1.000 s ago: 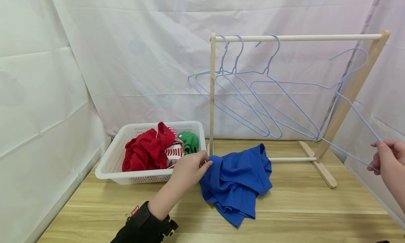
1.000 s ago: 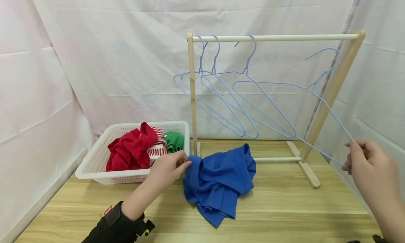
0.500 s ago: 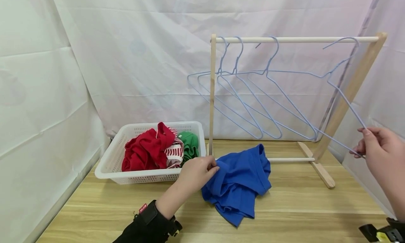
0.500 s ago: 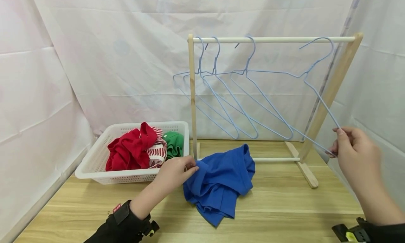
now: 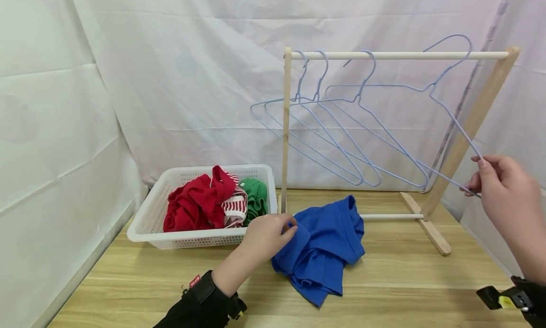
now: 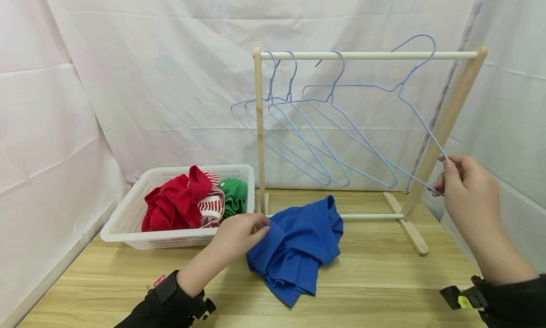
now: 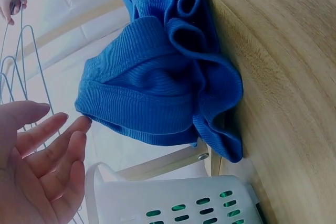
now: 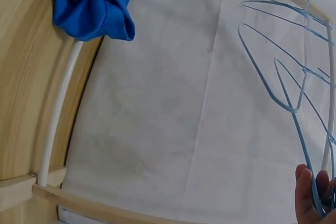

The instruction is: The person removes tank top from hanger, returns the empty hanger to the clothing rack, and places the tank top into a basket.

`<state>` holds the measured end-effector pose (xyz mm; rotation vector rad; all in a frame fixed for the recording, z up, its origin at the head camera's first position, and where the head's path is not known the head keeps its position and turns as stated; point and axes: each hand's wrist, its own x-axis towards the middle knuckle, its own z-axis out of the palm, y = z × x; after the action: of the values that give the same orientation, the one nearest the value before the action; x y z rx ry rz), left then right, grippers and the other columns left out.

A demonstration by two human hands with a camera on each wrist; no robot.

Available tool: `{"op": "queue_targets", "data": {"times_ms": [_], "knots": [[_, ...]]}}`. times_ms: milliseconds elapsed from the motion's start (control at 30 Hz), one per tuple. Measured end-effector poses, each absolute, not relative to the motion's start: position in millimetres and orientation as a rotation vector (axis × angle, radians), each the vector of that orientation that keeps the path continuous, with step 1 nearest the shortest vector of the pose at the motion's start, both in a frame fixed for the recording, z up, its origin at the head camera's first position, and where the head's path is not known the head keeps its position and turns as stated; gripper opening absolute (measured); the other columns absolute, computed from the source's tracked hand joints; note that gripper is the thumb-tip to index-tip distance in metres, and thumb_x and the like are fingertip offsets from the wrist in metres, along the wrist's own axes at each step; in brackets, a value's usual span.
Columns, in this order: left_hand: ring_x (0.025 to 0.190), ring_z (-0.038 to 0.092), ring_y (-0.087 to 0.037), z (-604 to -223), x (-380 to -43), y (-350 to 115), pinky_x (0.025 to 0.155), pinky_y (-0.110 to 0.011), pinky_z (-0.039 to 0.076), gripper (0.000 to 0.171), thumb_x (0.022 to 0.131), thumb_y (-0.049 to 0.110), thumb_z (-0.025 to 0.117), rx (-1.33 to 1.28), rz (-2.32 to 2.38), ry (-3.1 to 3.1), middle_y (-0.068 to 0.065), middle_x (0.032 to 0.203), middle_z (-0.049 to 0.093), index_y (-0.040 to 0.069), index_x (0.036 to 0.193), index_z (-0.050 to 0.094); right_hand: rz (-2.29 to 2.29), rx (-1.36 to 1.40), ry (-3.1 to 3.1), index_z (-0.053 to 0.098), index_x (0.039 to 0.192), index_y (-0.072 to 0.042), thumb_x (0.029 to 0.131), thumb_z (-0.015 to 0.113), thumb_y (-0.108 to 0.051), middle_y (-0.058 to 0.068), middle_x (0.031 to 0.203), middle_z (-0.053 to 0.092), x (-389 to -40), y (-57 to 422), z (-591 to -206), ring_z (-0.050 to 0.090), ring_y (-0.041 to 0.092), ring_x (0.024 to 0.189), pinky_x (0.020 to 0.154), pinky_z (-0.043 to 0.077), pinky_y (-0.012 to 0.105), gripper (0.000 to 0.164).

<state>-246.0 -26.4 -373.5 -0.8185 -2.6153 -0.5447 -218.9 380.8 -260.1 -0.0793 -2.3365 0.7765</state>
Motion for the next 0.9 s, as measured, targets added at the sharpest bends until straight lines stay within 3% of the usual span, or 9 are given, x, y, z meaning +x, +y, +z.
{"op": "queue_targets", "data": {"times_ms": [367,900], "knots": [[0.052,0.041,0.000,-375,-246,-27,0.041,-0.018,0.035,0.015,0.090,0.033,0.053,-0.827,-0.581,-2.610,0.014,0.062,0.050,0.021,0.090,0.063,0.776,-0.047,-2.331,0.046,0.118,0.001,0.097,0.032,-0.026,0.002,0.066,0.055,-236,368,-247,0.054,0.005,0.052,0.046,0.043,0.011,0.036],[0.053,0.042,0.000,-373,-243,-28,0.042,-0.019,0.036,0.014,0.090,0.031,0.054,-0.822,-0.607,-2.613,0.013,0.064,0.052,0.022,0.090,0.063,0.686,0.013,-2.418,0.041,0.127,-0.001,0.097,0.030,-0.029,0.009,0.075,0.063,-245,354,-251,0.055,-0.002,0.059,0.052,0.038,0.013,0.042]]}}
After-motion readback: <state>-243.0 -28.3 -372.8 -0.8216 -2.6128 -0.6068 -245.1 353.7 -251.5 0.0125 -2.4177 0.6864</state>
